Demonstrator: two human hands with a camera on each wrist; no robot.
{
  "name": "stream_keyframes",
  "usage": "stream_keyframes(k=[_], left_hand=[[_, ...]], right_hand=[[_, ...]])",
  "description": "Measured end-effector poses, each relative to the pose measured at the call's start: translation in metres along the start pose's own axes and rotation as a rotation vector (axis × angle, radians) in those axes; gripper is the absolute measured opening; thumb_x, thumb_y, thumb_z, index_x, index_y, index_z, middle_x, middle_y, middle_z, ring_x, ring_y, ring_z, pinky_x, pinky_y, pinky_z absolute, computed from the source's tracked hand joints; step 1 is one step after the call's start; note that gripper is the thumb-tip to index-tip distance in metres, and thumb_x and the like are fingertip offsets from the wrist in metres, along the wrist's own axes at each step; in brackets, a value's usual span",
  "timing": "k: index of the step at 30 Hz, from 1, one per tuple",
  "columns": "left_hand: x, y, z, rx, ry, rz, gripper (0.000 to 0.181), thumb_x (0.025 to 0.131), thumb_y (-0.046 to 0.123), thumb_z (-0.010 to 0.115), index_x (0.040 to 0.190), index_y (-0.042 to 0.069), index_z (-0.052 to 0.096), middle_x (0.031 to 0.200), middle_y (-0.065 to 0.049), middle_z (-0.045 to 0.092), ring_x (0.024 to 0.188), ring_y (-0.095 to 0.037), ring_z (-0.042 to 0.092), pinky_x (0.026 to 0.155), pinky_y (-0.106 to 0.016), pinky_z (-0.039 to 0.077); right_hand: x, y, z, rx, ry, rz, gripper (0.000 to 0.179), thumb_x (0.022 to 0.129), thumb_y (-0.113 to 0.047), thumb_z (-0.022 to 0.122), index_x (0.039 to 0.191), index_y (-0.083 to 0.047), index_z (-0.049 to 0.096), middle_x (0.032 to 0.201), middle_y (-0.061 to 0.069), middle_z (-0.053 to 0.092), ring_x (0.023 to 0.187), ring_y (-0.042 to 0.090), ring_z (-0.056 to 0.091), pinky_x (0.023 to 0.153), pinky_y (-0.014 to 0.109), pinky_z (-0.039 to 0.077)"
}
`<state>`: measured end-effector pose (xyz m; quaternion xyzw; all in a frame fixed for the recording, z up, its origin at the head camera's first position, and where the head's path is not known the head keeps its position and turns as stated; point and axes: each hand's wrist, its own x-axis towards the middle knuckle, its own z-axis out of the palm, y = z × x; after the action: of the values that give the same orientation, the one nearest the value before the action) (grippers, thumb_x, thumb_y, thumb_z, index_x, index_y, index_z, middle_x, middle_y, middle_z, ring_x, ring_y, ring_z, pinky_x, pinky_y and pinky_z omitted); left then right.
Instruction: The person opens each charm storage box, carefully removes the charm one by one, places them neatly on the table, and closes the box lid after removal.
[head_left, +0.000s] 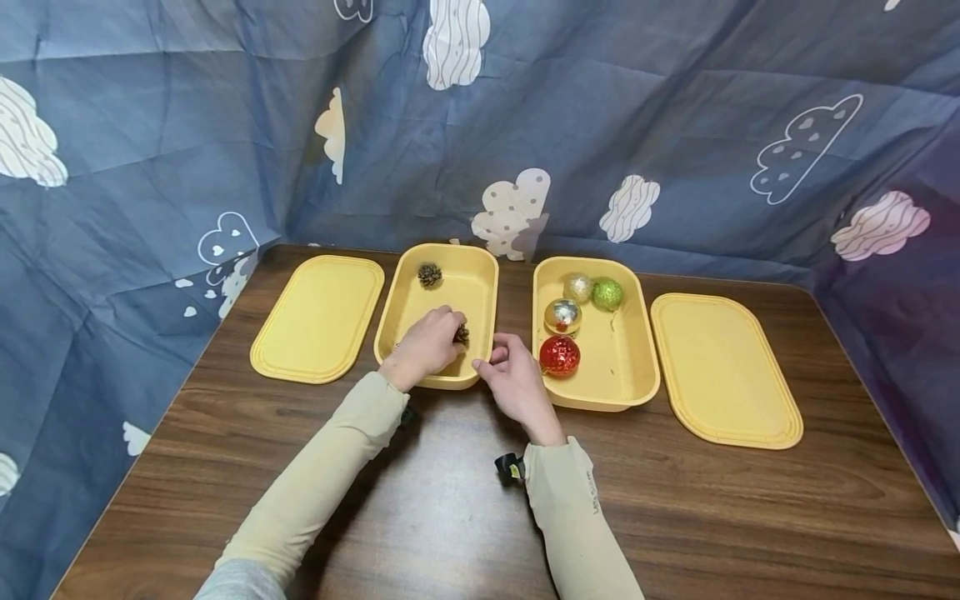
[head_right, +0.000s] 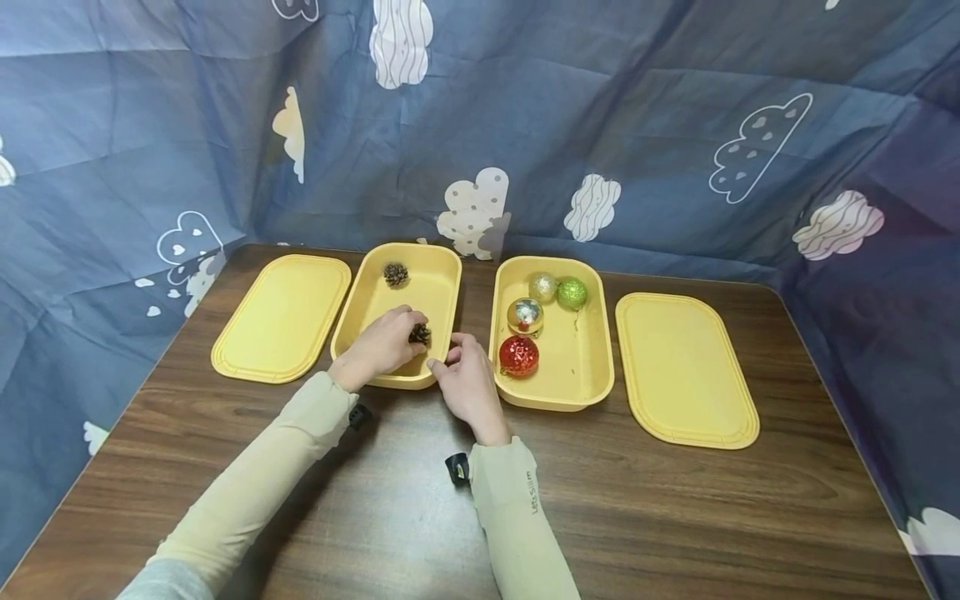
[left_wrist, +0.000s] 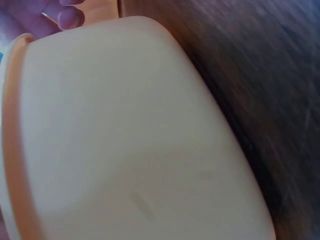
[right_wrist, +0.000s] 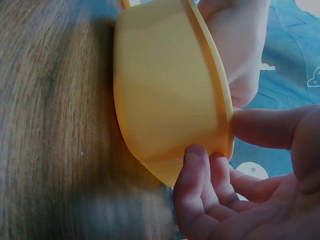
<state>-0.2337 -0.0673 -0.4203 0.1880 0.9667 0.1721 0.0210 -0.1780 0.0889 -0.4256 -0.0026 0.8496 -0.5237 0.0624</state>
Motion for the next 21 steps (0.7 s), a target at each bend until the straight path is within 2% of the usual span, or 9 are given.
stream_keyframes(k=[7,14,21], left_hand=[[-0.002,-0.003,-0.004,-0.08,0.008,-0.055,0.024,0.082,0.01,0.073,0.104,0.004,0.066,0.095,-0.012,0.06,0.086,-0.025,0.058,0.077,-0.038,0.051],[-0.004,-0.007,-0.011,-0.229,0.058,-0.052,0.04,0.081,0.007,0.073,0.119,-0.002,0.064,0.112,-0.019,0.064,0.106,-0.032,0.06,0.096,-0.042,0.048],[-0.006,-0.011,-0.018,-0.316,0.078,-0.104,0.043,0.083,0.011,0.071,0.124,0.003,0.063,0.125,-0.016,0.063,0.12,-0.03,0.055,0.105,-0.041,0.043]], right_hand=[[0.0,0.0,0.001,-0.01,-0.003,0.007,0.056,0.088,-0.016,0.068,0.137,0.0,0.045,0.102,0.011,0.06,0.089,0.022,0.065,0.078,0.032,0.053],[0.001,0.0,0.001,-0.022,-0.002,0.009,0.055,0.088,-0.017,0.068,0.136,0.001,0.046,0.102,0.011,0.059,0.091,0.022,0.065,0.079,0.033,0.053],[0.001,0.0,0.0,-0.027,0.0,0.01,0.056,0.088,-0.018,0.068,0.136,0.0,0.046,0.103,0.011,0.06,0.092,0.023,0.065,0.081,0.035,0.053]])
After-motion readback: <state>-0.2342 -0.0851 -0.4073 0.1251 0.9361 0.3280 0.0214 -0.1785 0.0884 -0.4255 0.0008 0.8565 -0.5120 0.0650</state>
